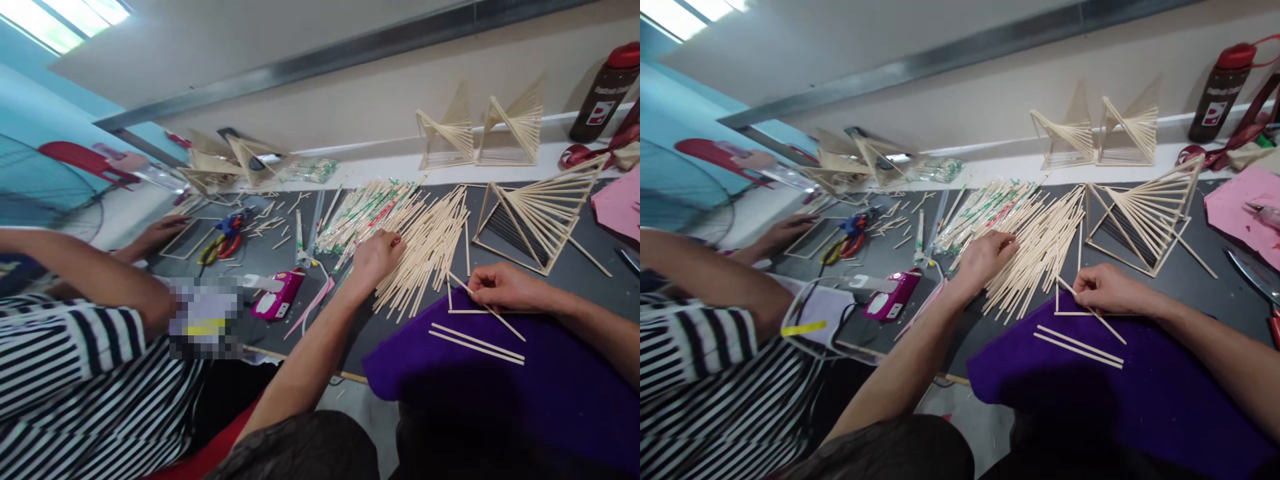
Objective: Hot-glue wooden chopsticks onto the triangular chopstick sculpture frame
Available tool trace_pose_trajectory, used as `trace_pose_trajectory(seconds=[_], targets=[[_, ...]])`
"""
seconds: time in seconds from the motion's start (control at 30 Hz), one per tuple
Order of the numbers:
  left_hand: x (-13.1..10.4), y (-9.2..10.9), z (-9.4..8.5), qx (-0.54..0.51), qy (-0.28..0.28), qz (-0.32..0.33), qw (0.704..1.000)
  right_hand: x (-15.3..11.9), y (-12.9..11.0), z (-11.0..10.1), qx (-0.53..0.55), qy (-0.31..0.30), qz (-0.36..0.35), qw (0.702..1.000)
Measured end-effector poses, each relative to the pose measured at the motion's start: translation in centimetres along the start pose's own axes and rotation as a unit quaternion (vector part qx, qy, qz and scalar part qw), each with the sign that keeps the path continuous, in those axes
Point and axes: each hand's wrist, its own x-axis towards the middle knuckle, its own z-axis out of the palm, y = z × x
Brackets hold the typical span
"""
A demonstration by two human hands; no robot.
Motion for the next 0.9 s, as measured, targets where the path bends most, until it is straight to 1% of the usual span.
trace_pose_trajectory(seconds=[0.07,0.13,0.2,0.27,0.37,0.47,0.53,0.6,0.67,0.77,0.83,0.9], targets=[[-1.0,0.5,0.3,0.01,0.003,-0.005,1.0,0.0,0.0,0.0,0.001,-0.003,0.003,1.0],[-1.5,0.8,0.8,0.025,-0.001,-0.01,1.0,0.0,0.0,0.0,-0.004,-0.004,0.005,1.0],[-1.2,1.0,1.4,0.035,-0.001,-0.018,0.999,-0.1,0.0,0.0,-0.01,-0.002,0.006,1.0],[-0.1,0.8,1.5,0.03,0.004,-0.034,0.999,-0.2,0.1,0.0,-0.016,0.001,0.004,1.0],[1.9,-0.7,0.6,-0.007,0.016,-0.058,0.998,-0.3,0.3,-0.1,-0.024,0.003,0.006,1.0],[2.5,-3.4,-1.0,-0.065,0.068,-0.093,0.991,-0.4,0.4,-0.3,-0.033,0.001,0.004,0.999],[1.7,-5.2,-2.0,-0.104,0.062,-0.121,0.985,-0.4,0.4,-0.4,-0.037,-0.003,0.002,0.999],[0.4,-6.6,-2.4,-0.116,0.02,-0.138,0.983,-0.4,0.3,-0.4,-0.04,-0.008,0.003,0.999],[-1.2,-7.3,-2.3,-0.092,-0.015,-0.136,0.986,-0.4,0.3,-0.4,-0.041,-0.01,0.007,0.999],[-3.4,-7.3,-1.5,-0.048,-0.044,-0.115,0.991,-0.5,0.2,-0.4,-0.042,-0.004,0.015,0.999],[-4.6,-6.9,-0.8,-0.041,-0.065,-0.105,0.991,-0.5,0.1,-0.3,-0.043,0.001,0.02,0.999],[-5.6,-6.4,-0.3,-0.032,-0.07,-0.101,0.992,-0.6,0.1,-0.3,-0.045,0.004,0.021,0.999]])
